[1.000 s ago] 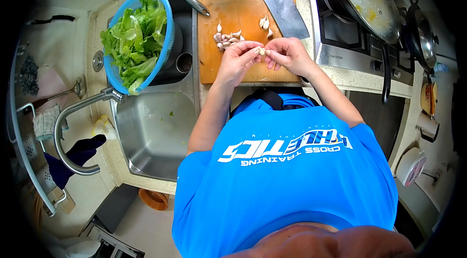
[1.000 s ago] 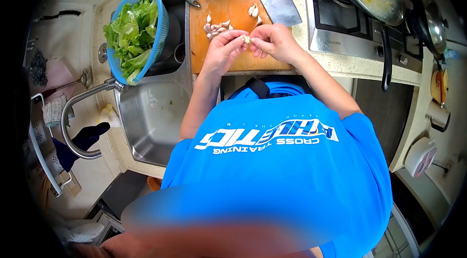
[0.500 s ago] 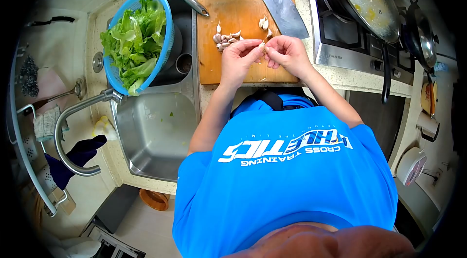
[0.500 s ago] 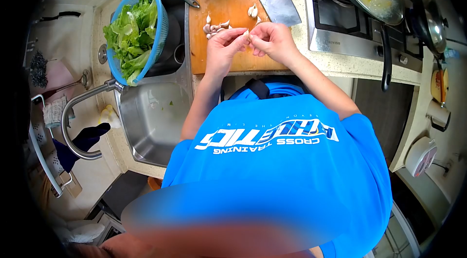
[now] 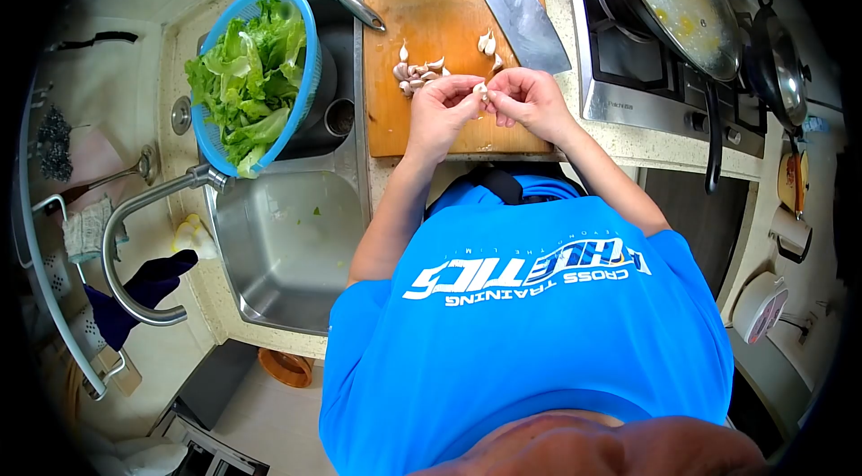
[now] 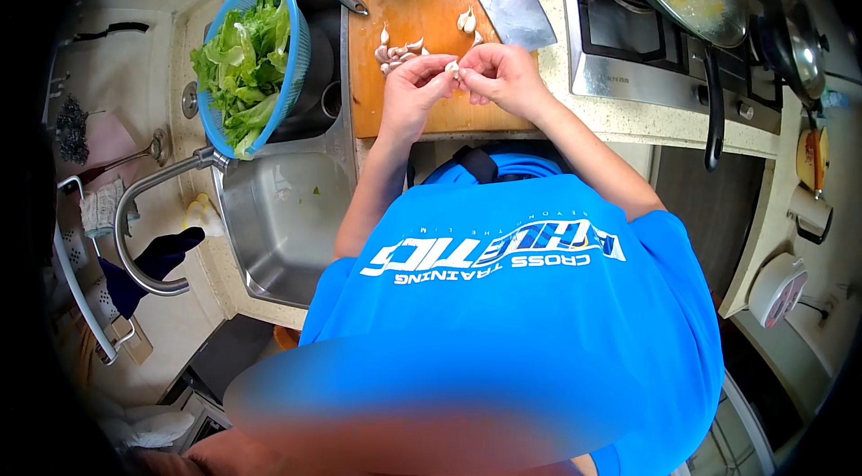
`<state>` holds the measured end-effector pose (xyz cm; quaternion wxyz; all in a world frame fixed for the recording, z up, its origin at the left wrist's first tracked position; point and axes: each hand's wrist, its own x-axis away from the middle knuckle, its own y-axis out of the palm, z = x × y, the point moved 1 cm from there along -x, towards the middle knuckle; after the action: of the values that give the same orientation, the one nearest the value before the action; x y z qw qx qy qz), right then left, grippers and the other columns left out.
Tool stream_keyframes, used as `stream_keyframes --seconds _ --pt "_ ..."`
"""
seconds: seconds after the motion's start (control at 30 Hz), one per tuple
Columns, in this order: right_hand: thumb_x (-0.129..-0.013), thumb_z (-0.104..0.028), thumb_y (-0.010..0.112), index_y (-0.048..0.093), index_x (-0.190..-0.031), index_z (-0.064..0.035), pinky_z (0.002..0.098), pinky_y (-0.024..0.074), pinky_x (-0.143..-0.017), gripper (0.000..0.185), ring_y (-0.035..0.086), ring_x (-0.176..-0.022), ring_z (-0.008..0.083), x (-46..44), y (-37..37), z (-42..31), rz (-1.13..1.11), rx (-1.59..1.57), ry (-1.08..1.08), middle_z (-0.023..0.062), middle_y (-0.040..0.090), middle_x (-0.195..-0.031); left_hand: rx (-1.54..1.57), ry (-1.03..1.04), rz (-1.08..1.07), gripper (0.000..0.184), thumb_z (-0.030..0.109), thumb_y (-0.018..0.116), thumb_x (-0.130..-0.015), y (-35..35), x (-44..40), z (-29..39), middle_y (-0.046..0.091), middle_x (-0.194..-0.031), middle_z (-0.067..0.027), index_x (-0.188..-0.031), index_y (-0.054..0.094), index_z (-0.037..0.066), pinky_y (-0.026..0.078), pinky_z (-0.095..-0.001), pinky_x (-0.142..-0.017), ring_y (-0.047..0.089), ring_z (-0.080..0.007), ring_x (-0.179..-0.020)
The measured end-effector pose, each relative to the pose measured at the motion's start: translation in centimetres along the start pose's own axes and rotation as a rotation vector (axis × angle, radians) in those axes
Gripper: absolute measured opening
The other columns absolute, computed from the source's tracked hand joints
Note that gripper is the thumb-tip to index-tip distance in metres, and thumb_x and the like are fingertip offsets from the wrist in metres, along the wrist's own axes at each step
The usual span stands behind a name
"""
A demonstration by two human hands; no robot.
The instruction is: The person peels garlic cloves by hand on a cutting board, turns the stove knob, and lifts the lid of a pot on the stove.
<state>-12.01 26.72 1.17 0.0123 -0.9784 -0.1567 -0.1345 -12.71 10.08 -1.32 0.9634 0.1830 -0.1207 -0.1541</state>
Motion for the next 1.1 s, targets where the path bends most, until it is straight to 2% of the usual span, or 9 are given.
stream_keyframes --seconds 0.13,0.43,0.53,0.7,0.83,0.93,1.0,1.03,1.1 --pt "-0.088 -0.011 0.057 0.059 -0.090 0.0006 0.0192 0.0470 -0.052 0.012 0.059 -0.059 0.0071 -0.3 -0.4 0.3 0.000 -0.088 0.099 0.0038 0.063 -0.074 0.008 -0.009 0.029 0.016 0.000 0.060 -0.083 0.0 0.2 0.1 0.065 -0.086 -0.0060 -0.098 0.063 -0.004 0.047 -0.0208 -0.065 0.061 -0.0096 -0.075" --pt "-0.086 -0.014 0.063 0.063 -0.091 0.0007 0.0205 0.0485 -0.053 0.016 0.059 -0.060 0.0076 -0.4 -0.6 0.2 -0.014 -0.091 0.053 0.0042 0.063 -0.074 -0.476 0.237 0.115 0.014 -0.004 0.065 -0.078 0.3 0.4 0.2 0.066 -0.085 -0.0061 -0.092 0.064 -0.004 0.051 -0.0213 -0.069 0.062 -0.0098 -0.076" --pt "-0.085 -0.013 0.063 0.065 -0.089 -0.0002 0.0200 0.0477 -0.053 0.014 0.058 -0.060 0.0073 -0.5 -0.9 0.0 -0.041 -0.101 0.076 0.0039 0.064 -0.074 -0.418 0.245 0.109 0.012 -0.004 0.066 -0.077 0.2 0.4 0.4 0.065 -0.080 -0.0051 -0.089 0.065 -0.003 0.051 -0.0208 -0.067 0.062 -0.0096 -0.073" --pt "-0.082 -0.011 0.064 0.066 -0.084 -0.0018 0.0188 0.0442 -0.052 0.010 0.055 -0.057 0.0064 -0.5 -1.4 0.2 -0.075 -0.128 0.095 0.0027 0.063 -0.072 -0.605 0.362 -0.009 0.011 -0.002 0.069 -0.075 0.5 0.8 2.5 0.065 -0.076 -0.0045 -0.085 0.066 -0.002 0.049 -0.0202 -0.064 0.061 -0.0079 -0.070" --pt "-0.079 -0.009 0.065 0.066 -0.079 -0.0024 0.0187 0.0400 -0.051 0.007 0.051 -0.055 0.0054 -0.5 -1.3 0.5 -0.029 -0.180 0.080 0.0015 0.062 -0.070 -0.596 0.380 -0.066 0.010 -0.002 0.069 -0.075 0.0 0.2 1.7 0.065 -0.078 -0.0047 -0.085 0.067 -0.002 0.048 -0.0202 -0.062 0.060 -0.0086 -0.069" --pt "-0.078 -0.008 0.064 0.065 -0.077 -0.0024 0.0186 0.0395 -0.050 0.006 0.050 -0.055 0.0055 -0.5 -1.0 0.4 -0.005 -0.236 0.058 0.0014 0.061 -0.068 -0.367 0.321 -0.076 0.011 -0.002 0.067 -0.077 -0.1 0.0 0.7 0.065 -0.081 -0.0047 -0.088 0.067 -0.002 0.047 -0.0206 -0.060 0.061 -0.0096 -0.071" --pt "-0.078 -0.007 0.064 0.065 -0.076 -0.0024 0.0185 0.0398 -0.051 0.005 0.050 -0.056 0.0048 -0.4 -0.4 -0.2 0.040 -0.259 0.055 0.0008 0.061 -0.067 -0.081 0.261 -0.044 0.015 -0.004 0.066 -0.078 0.1 0.1 0.5 0.064 -0.085 -0.0047 -0.092 0.066 -0.002 0.046 -0.0203 -0.062 0.058 -0.0091 -0.072" --pt "-0.077 -0.006 0.064 0.064 -0.075 -0.0023 0.0184 0.0400 -0.051 0.005 0.051 -0.056 0.0041 -0.4 -0.1 -0.5 0.085 -0.282 0.052 0.0002 0.060 -0.066 -0.081 0.262 -0.044 0.015 -0.004 0.066 -0.078 0.2 0.0 0.2 0.064 -0.085 -0.0047 -0.092 0.066 -0.002 0.046 -0.0203 -0.062 0.058 -0.0091 -0.072" --pt "-0.077 -0.006 0.064 0.064 -0.074 -0.0021 0.0182 0.0399 -0.051 0.005 0.050 -0.057 0.0031 -0.8 0.4 -0.4 0.167 -0.157 -0.058 -0.0008 0.060 -0.065 -0.117 0.387 0.074 0.015 -0.001 0.066 -0.078 0.1 -0.3 -0.1 0.063 -0.082 -0.0026 -0.093 0.066 -0.001 0.045 -0.0192 -0.061 0.055 -0.0067 -0.067"
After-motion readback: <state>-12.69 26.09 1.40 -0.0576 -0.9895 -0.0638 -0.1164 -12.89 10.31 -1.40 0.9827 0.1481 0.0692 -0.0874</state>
